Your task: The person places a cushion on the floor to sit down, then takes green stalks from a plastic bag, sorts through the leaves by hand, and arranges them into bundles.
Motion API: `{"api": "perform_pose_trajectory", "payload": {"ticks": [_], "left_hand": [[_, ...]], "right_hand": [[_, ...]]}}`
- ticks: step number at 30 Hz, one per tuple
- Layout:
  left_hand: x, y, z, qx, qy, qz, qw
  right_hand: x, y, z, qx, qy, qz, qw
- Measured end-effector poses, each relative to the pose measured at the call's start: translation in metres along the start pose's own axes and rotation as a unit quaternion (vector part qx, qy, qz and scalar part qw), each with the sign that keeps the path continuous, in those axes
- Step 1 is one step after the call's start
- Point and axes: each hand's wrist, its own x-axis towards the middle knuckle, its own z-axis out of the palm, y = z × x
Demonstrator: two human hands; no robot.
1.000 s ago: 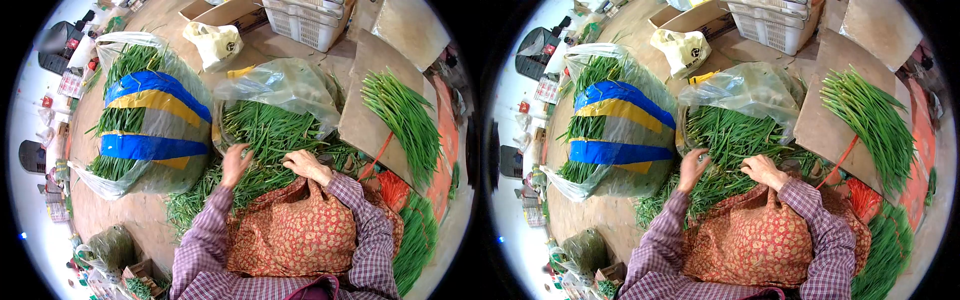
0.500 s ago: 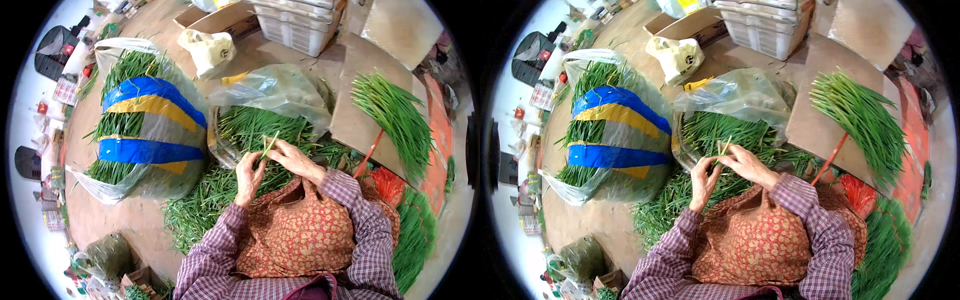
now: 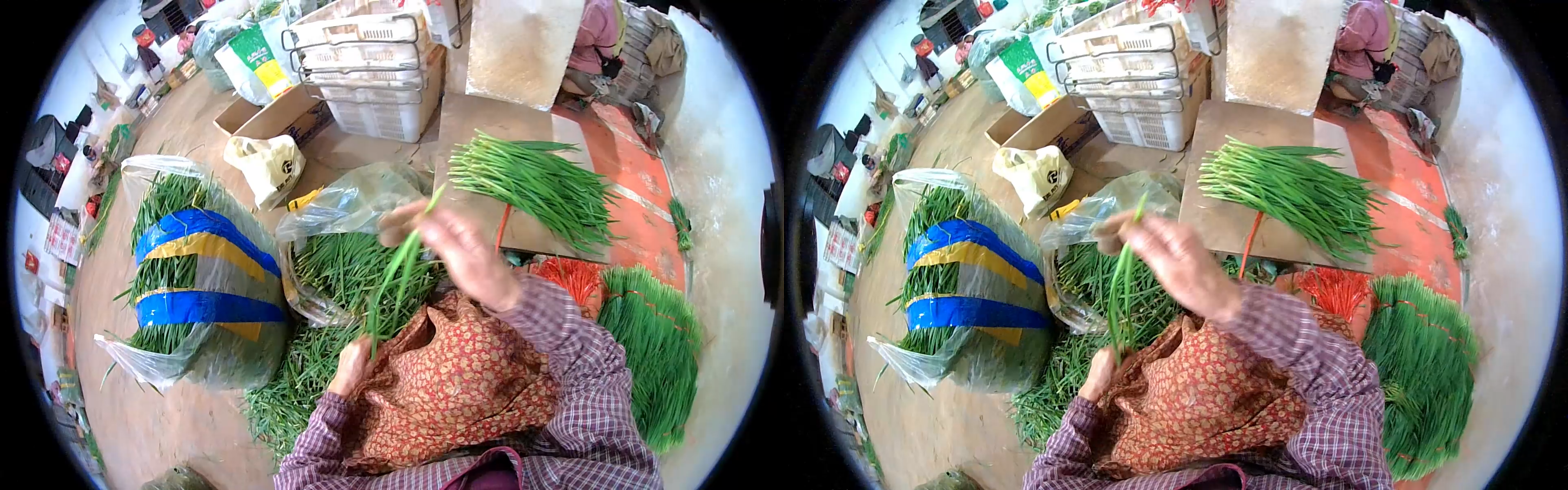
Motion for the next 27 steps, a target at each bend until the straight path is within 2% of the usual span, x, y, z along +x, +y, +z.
{"api": "perform_pose_trajectory", "payload": {"ticks": [2, 4, 6, 7, 8, 10, 11, 12, 13, 14, 16, 17, 18, 19, 20, 21, 22, 23, 24, 25, 27], "left_hand": [[-0.03, -0.027, -0.001, 0.155, -0.159, -0.068, 0.973], [-0.056, -0.05, -0.004, 0.187, -0.182, -0.126, 0.957], [-0.072, -0.069, -0.023, 0.15, -0.23, -0.206, 0.939], [-0.088, -0.1, -0.021, 0.182, -0.205, -0.206, 0.939], [-0.092, -0.081, -0.038, 0.232, -0.145, -0.185, 0.944], [-0.087, -0.092, -0.049, 0.206, -0.088, -0.162, 0.961], [-0.068, -0.072, -0.063, 0.157, -0.077, -0.181, 0.968], [-0.056, -0.071, -0.062, 0.052, -0.027, -0.192, 0.98], [-0.038, -0.055, -0.064, 0.005, 0.008, -0.195, 0.981], [-0.019, -0.04, -0.066, -0.016, 0.029, -0.184, 0.982], [0.008, -0.066, -0.026, 0.001, 0.115, -0.089, 0.989], [0.024, -0.055, -0.021, 0.056, 0.117, -0.077, 0.989], [0.04, -0.043, -0.016, 0.029, 0.082, -0.121, 0.989], [0.051, -0.045, -0.003, 0.061, 0.076, -0.103, 0.99], [0.058, -0.047, 0.011, 0.093, 0.069, -0.084, 0.99], [0.06, -0.047, 0.023, 0.117, 0.044, -0.086, 0.988], [0.059, -0.045, 0.032, 0.143, 0.018, -0.087, 0.986], [0.055, -0.041, 0.037, 0.161, -0.004, -0.09, 0.983], [0.05, -0.045, 0.047, 0.215, -0.017, -0.087, 0.973], [0.042, -0.047, 0.052, 0.214, -0.007, -0.09, 0.973], [0.023, -0.048, 0.053, 0.212, -0.001, -0.091, 0.973]], "right_hand": [[0.0, -0.045, -0.023, 0.066, 0.055, 0.004, 0.996], [-0.001, -0.085, -0.05, -0.05, 0.143, -0.015, 0.988], [-0.002, -0.103, -0.086, -0.337, 0.214, -0.037, 0.916], [0.004, -0.106, -0.101, -0.477, 0.198, -0.111, 0.849], [0.012, -0.105, -0.113, -0.598, 0.175, -0.184, 0.76], [0.025, -0.092, -0.133, -0.635, 0.14, -0.175, 0.739], [0.031, -0.075, -0.154, -0.625, 0.132, -0.176, 0.749], [0.037, -0.053, -0.181, -0.658, 0.118, -0.133, 0.732], [0.04, -0.034, -0.192, -0.69, 0.105, -0.089, 0.71], [0.042, -0.017, -0.187, -0.687, 0.101, -0.087, 0.714], [0.04, 0.009, -0.18, -0.738, 0.037, 0.054, 0.672], [0.034, 0.022, -0.165, -0.738, 0.04, -0.008, 0.674], [0.033, 0.029, -0.145, -0.691, 0.026, -0.057, 0.72], [0.033, 0.037, -0.119, -0.639, 0.014, -0.105, 0.762], [0.031, 0.039, -0.087, -0.543, -0.014, -0.112, 0.832], [0.028, 0.047, -0.059, -0.546, -0.109, -0.126, 0.821], [0.018, 0.082, -0.04, -0.516, -0.139, -0.144, 0.833], [0.008, 0.12, -0.022, -0.503, -0.229, -0.176, 0.815], [-0.006, 0.149, -0.004, -0.476, -0.293, -0.016, 0.829], [-0.017, 0.177, 0.009, -0.479, -0.336, 0.036, 0.81], [-0.043, 0.239, 0.005, -0.439, -0.353, 0.036, 0.825]]}}
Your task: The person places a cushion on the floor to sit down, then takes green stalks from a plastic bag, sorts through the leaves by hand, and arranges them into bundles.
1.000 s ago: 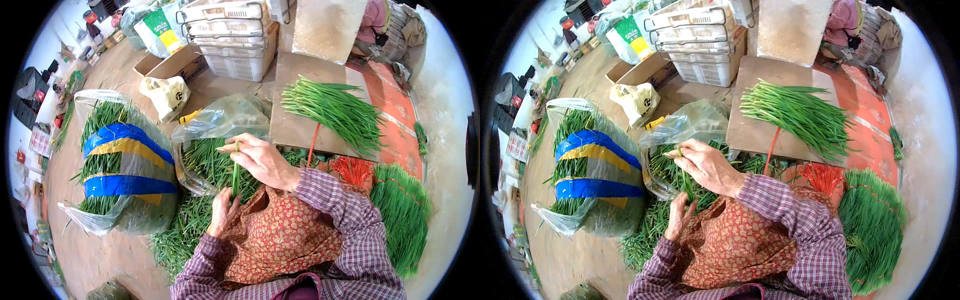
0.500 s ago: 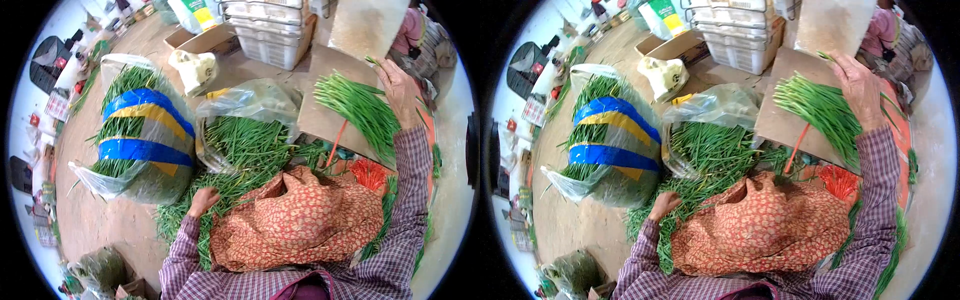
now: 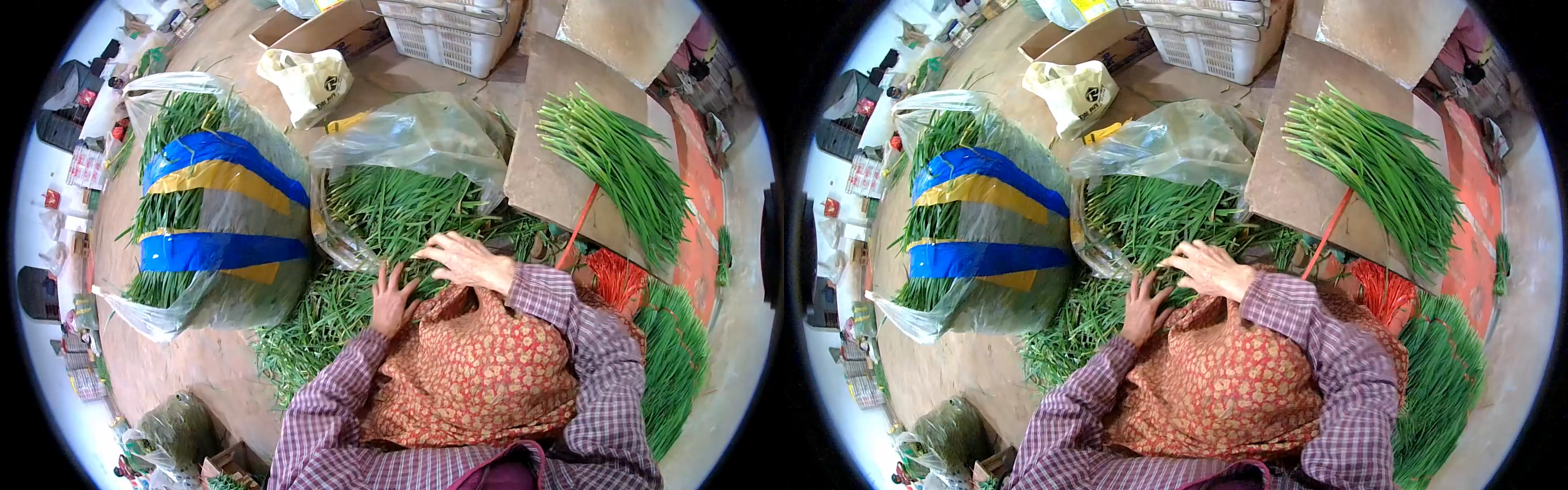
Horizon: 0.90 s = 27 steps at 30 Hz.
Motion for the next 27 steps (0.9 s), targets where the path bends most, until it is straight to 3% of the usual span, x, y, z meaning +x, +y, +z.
{"api": "perform_pose_trajectory", "payload": {"ticks": [3, 4, 7, 9, 11, 12, 13, 14, 15, 16, 17, 18, 19, 21, 24, 27], "left_hand": [[-0.032, -0.013, -0.005, -0.02, -0.051, -0.006, 0.998], [-0.044, -0.017, -0.006, -0.027, -0.042, -0.003, 0.999], [-0.077, -0.034, -0.014, -0.043, -0.038, -0.002, 0.998], [-0.107, -0.054, -0.017, -0.025, -0.112, -0.042, 0.992], [-0.129, -0.074, -0.031, -0.059, -0.221, -0.116, 0.967], [-0.139, -0.09, -0.037, -0.057, -0.219, -0.128, 0.966], [-0.149, -0.108, -0.04, -0.082, -0.302, -0.14, 0.939], [-0.154, -0.118, -0.042, -0.109, -0.382, -0.148, 0.906], [-0.148, -0.115, -0.054, -0.108, -0.382, -0.153, 0.905], [-0.134, -0.106, -0.077, -0.1, -0.358, -0.095, 0.924], [-0.118, -0.096, -0.1, -0.091, -0.332, -0.037, 0.938], [-0.1, -0.083, -0.12, -0.096, -0.294, -0.03, 0.95], [-0.079, -0.066, -0.135, -0.1, -0.256, -0.022, 0.961], [-0.037, -0.044, -0.149, -0.163, -0.198, -0.013, 0.967], [0.024, -0.039, -0.117, -0.234, -0.071, -0.016, 0.97], [0.076, -0.039, -0.075, -0.223, -0.03, -0.118, 0.967]], "right_hand": [[-0.022, 0.039, 0.058, 0.002, -0.056, 0.05, 0.997], [-0.03, 0.041, 0.063, 0.014, -0.167, 0.107, 0.98], [-0.062, 0.056, 0.106, 0.104, -0.284, 0.154, 0.941], [-0.099, 0.079, 0.141, 0.113, -0.187, 0.031, 0.975], [-0.091, 0.079, 0.114, 0.207, -0.32, 0.079, 0.921], [-0.084, 0.07, 0.094, 0.137, -0.319, 0.068, 0.935], [-0.078, 0.061, 0.075, 0.066, -0.314, 0.056, 0.946], [-0.06, 0.048, 0.047, 0.075, -0.351, 0.13, 0.924], [-0.042, 0.04, 0.026, 0.084, -0.385, 0.207, 0.895], [-0.037, 0.047, 0.023, -0.003, -0.243, 0.157, 0.957], [-0.023, 0.05, 0.008, -0.004, -0.195, 0.183, 0.964], [-0.009, 0.056, -0.002, 0.082, -0.132, 0.232, 0.96], [0.001, 0.063, -0.008, 0.126, -0.023, 0.194, 0.973], [0.025, 0.073, -0.019, 0.283, -0.003, 0.248, 0.926], [0.046, 0.092, -0.012, 0.52, -0.004, 0.348, 0.78], [0.057, 0.1, -0.021, 0.651, 0.14, 0.322, 0.673]]}}
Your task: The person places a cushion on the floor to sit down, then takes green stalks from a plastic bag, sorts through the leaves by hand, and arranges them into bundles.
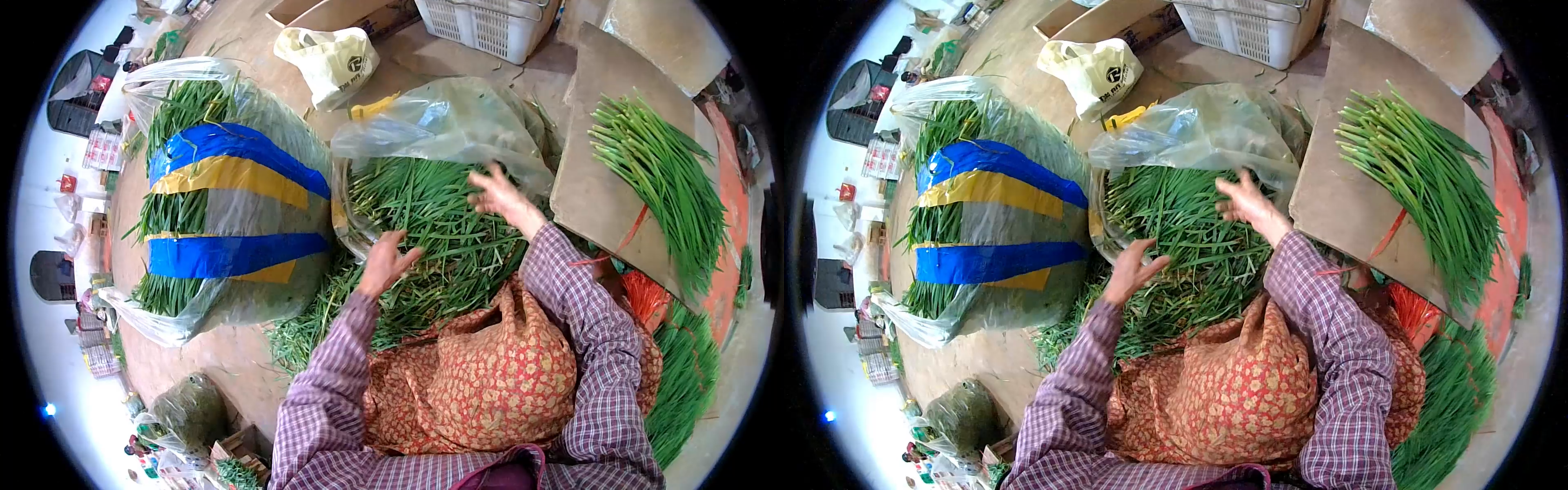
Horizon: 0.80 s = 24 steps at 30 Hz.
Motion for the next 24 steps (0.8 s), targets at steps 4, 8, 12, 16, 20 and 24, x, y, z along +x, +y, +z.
{"api": "perform_pose_trajectory", "payload": {"ticks": [4, 8, 12, 16, 20, 24], "left_hand": [[0.036, -0.03, 0.057, 0.102, 0.059, -0.032, 0.992], [0.042, -0.042, 0.066, 0.141, 0.134, -0.007, 0.981], [0.043, -0.041, 0.065, 0.108, 0.119, -0.049, 0.986], [0.039, -0.024, 0.062, 0.109, 0.102, -0.079, 0.986], [0.028, -0.016, 0.071, 0.082, 0.125, -0.088, 0.985], [0.015, -0.003, 0.097, 0.102, 0.118, -0.095, 0.983]], "right_hand": [[0.026, -0.023, -0.021, 0.12, 0.045, -0.153, 0.98], [0.019, -0.061, -0.02, 0.15, 0.071, -0.208, 0.964], [0.032, -0.068, -0.023, 0.221, 0.019, -0.293, 0.93], [0.028, -0.083, -0.028, 0.24, -0.003, -0.348, 0.906], [0.024, -0.088, -0.033, 0.23, -0.004, -0.374, 0.898], [0.028, -0.093, -0.038, 0.226, -0.015, -0.384, 0.895]]}}
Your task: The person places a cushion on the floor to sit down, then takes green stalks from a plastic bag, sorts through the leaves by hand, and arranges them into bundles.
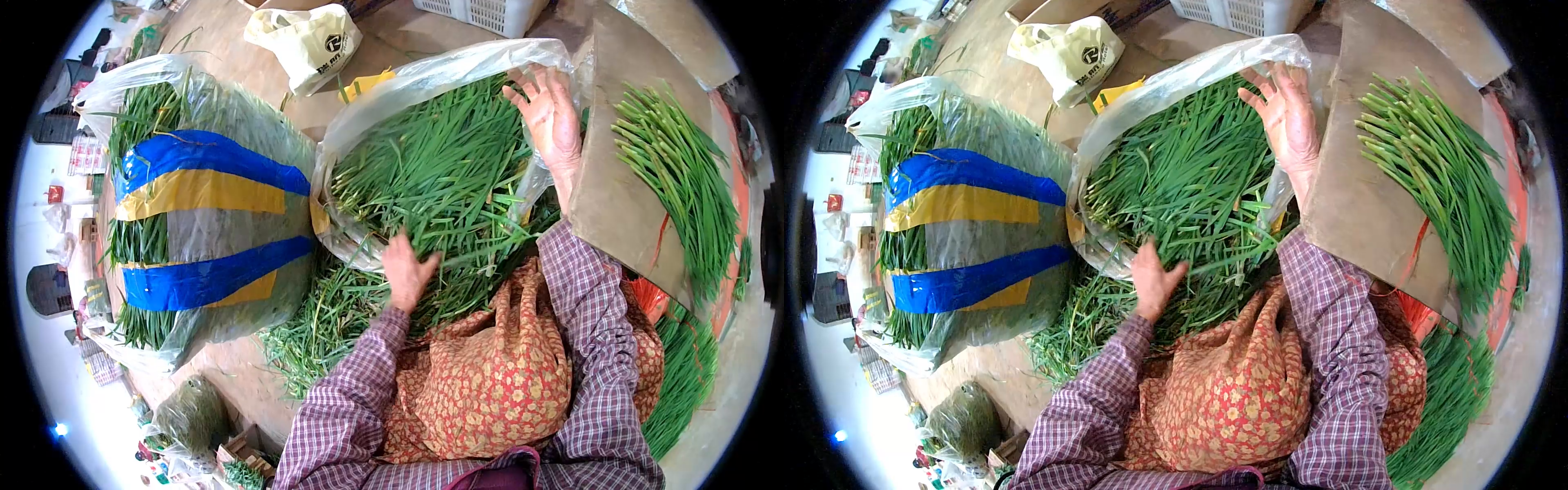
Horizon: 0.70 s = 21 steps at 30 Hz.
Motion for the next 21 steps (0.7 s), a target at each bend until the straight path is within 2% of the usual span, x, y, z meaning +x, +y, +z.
{"api": "perform_pose_trajectory", "payload": {"ticks": [2, 7, 12, 14, 15, 16, 18, 20, 21], "left_hand": [[-0.018, 0.017, 0.007, 0.051, 0.073, 0.051, 0.995], [-0.035, 0.034, 0.01, 0.064, 0.039, 0.098, 0.992], [-0.025, 0.011, -0.004, 0.028, 0.005, 0.125, 0.992], [-0.011, -0.006, -0.014, -0.035, -0.027, 0.081, 0.996], [-0.007, -0.007, -0.022, -0.047, 0.055, 0.103, 0.992], [0.001, 0.0, -0.04, -0.082, 0.077, 0.11, 0.988], [0.018, 0.006, -0.055, -0.148, 0.103, 0.098, 0.979], [0.027, 0.011, -0.055, -0.202, 0.065, 0.032, 0.977], [0.026, 0.004, -0.043, -0.181, 0.084, 0.04, 0.979]], "right_hand": [[0.001, 0.001, -0.001, 0.001, -0.003, -0.002, 1.0], [0.002, 0.006, -0.008, 0.011, -0.021, -0.003, 1.0], [-0.003, 0.004, -0.014, 0.001, -0.008, 0.012, 1.0], [-0.003, 0.001, -0.016, -0.011, -0.001, 0.012, 1.0], [-0.004, 0.001, -0.016, -0.02, 0.005, 0.015, 1.0], [-0.004, 0.001, -0.015, -0.019, 0.006, 0.015, 1.0], [-0.003, 0.0, -0.016, -0.005, 0.005, 0.015, 1.0], [-0.005, -0.002, -0.016, -0.009, 0.005, 0.021, 1.0], [-0.004, -0.002, -0.016, -0.01, 0.004, 0.024, 1.0]]}}
